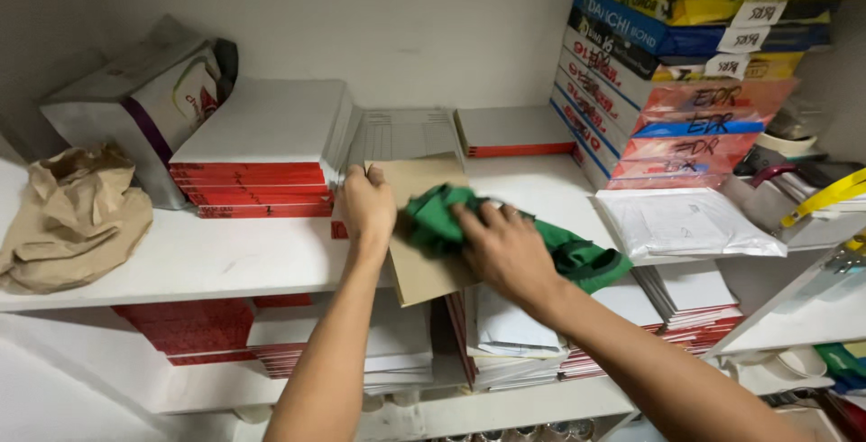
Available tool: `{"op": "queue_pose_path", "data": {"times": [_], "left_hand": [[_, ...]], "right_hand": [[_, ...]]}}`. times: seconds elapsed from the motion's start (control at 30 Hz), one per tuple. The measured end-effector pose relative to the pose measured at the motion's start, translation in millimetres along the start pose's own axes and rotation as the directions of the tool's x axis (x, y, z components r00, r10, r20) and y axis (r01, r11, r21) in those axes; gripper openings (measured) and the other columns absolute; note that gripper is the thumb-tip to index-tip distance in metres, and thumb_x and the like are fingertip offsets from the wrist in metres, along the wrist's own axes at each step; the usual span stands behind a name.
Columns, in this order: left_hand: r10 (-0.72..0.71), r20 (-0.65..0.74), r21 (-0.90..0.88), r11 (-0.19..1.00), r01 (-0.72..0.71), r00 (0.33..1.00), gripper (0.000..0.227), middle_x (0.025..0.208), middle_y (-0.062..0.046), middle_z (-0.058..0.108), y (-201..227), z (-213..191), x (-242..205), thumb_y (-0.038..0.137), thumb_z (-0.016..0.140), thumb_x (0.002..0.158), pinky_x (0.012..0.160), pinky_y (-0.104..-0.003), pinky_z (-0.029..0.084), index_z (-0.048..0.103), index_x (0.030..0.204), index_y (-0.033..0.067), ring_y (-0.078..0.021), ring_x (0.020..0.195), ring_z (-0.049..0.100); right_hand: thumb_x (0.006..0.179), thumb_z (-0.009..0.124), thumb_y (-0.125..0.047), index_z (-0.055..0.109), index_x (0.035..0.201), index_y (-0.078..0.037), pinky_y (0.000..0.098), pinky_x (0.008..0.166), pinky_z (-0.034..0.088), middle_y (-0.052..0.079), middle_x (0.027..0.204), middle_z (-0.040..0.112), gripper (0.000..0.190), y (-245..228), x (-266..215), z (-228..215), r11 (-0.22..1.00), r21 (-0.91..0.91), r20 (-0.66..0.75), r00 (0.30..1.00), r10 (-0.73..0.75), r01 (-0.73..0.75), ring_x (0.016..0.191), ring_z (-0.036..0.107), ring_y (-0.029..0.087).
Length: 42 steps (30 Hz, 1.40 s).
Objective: The person wipes the covers of several notebooks one at a time using a green cloth while they are on a shelf and a stool, then rolls up the cloth.
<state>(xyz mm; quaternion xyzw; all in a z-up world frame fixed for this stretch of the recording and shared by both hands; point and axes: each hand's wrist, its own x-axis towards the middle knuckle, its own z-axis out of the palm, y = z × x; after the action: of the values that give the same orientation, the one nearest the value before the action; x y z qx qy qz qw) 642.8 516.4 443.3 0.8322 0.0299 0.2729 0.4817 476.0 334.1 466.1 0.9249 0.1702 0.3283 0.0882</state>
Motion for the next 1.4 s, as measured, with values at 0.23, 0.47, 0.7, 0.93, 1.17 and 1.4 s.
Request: {"op": "queue_pose_path", "data": {"times": [0.23,0.47,0.7,0.93,1.17,1.4], "left_hand": [[-0.002,0.07,0.066,0.998,-0.002,0.998,0.029,0.09,-0.028,0.071,32,-13,-18,0.027,0.05,0.099,0.086,-0.057,0.054,0.064,0.101,0.0016,-0.0487,0.1,0.069],[0.083,0.097,0.153,0.983,-0.097,0.992,0.03,0.081,-0.025,0.073,38,-31,-13,0.024,0.047,0.103,0.073,-0.052,0.057,0.065,0.094,0.0027,-0.0428,0.089,0.075],[0.113,0.148,0.168,0.976,-0.137,0.983,0.026,0.087,-0.032,0.073,49,-34,-11,0.015,0.06,0.096,0.075,-0.052,0.054,0.074,0.096,-0.0065,-0.0496,0.095,0.071],[0.369,0.44,0.208,0.845,-0.492,0.819,0.039,0.121,-0.029,0.059,76,-47,-67,0.02,0.059,0.1,0.088,-0.056,0.051,0.057,0.132,-0.0024,-0.0492,0.114,0.061],[0.533,0.677,0.331,0.396,-0.857,0.508,0.076,0.147,-0.033,0.044,66,-56,-144,0.039,0.073,0.091,0.106,-0.067,0.037,0.044,0.149,0.0006,-0.049,0.139,0.04],[0.632,0.559,0.262,0.479,-0.838,0.537,0.028,0.122,-0.022,0.07,72,-72,-99,0.018,0.054,0.103,0.082,-0.055,0.06,0.063,0.127,0.0071,-0.0388,0.11,0.071]], "right_hand": [[0.085,0.072,-0.033,0.054,0.141,-0.03,0.0607,0.089,0.054,0.012,0.127,0.062,0.059,9,65,21,0.949,0.134,0.209,0.945,0.253,-0.284,0.116,0.063,0.042],[0.074,0.081,-0.019,0.057,0.141,-0.022,0.0541,0.084,0.056,0.014,0.121,0.061,0.071,12,-20,-13,0.977,0.203,0.013,0.998,-0.066,0.062,0.112,0.062,0.042],[0.074,0.073,-0.027,0.061,0.139,-0.023,0.0483,0.08,0.054,0.016,0.123,0.062,0.066,75,-65,9,0.979,0.102,-0.094,0.981,-0.17,0.179,0.111,0.061,0.04],[0.086,0.064,-0.033,0.047,0.151,-0.028,0.0547,0.088,0.056,0.01,0.122,0.057,0.067,90,-52,39,0.86,0.203,0.172,0.881,0.44,-0.469,0.118,0.059,0.041],[0.087,0.062,-0.042,0.045,0.151,-0.031,0.0586,0.092,0.055,0.01,0.127,0.057,0.067,93,-50,40,0.821,0.194,0.239,0.837,0.491,-0.537,0.121,0.058,0.043],[0.092,0.06,-0.042,0.044,0.148,-0.028,0.0591,0.097,0.051,0.012,0.131,0.053,0.06,73,-45,19,0.77,0.019,0.266,0.746,0.611,-0.637,0.125,0.053,0.042]]}}
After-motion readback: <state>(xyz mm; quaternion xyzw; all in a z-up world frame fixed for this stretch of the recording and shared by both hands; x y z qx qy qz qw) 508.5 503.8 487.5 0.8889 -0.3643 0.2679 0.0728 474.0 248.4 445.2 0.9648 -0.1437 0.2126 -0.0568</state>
